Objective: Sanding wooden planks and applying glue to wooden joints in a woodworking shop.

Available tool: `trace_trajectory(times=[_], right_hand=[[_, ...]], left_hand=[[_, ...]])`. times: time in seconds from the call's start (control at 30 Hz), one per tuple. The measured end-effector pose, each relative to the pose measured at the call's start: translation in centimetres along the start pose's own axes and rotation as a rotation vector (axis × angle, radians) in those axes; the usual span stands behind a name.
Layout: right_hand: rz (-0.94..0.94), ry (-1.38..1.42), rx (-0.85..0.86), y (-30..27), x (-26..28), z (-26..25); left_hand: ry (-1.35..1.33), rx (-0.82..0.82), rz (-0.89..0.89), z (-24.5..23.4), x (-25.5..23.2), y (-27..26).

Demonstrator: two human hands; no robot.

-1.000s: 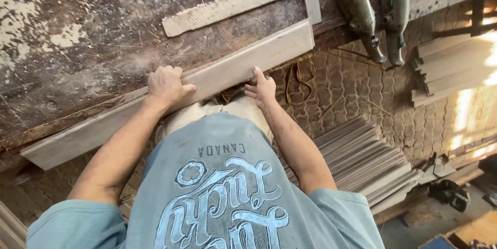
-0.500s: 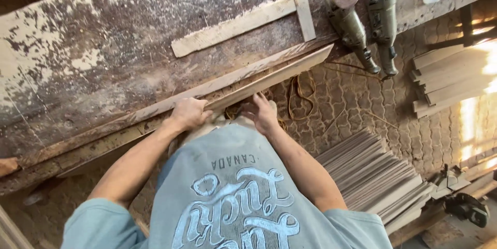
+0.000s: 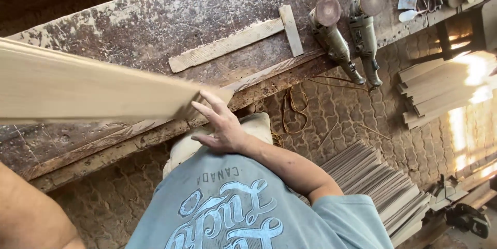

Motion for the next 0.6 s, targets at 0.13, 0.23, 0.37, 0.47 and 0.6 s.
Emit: trace_trajectory(times=[0.13,0.23,0.37,0.47,0.6], right_hand=[[-0.174,-0.311,0.007,1.6,-0.4,-0.2],[-0.029,-0.488,0.026,0.5,-7.0,0.3],[0.145,-0.652,0.211,-3.8,-13.7,1.4],[0.197,-0.666,0.275,-5.0,-15.0,0.4],[0.147,-0.816,0.310,-5.5,-14.9,-0.9]], left_hand=[[-0.143,-0.168,-0.012,0.3,-1.1,-2.0],[-0.486,-0.653,-0.410,1.4,5.2,-5.9],[-0.859,-1.141,-1.002,3.8,27.4,-26.3],[-1.009,-1.001,-1.155,9.7,32.2,-29.7],[-1.022,-0.868,-1.217,12.0,32.1,-28.2]])
Point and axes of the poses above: each hand's wrist, its own y-axis towards the middle knuckle, its own z-axis out of the palm, x = y × z, the point moved 9 cm from there along y, towards the middle knuckle, and after that the axes turned 9 degrees about -z, right-handed, at the moved point
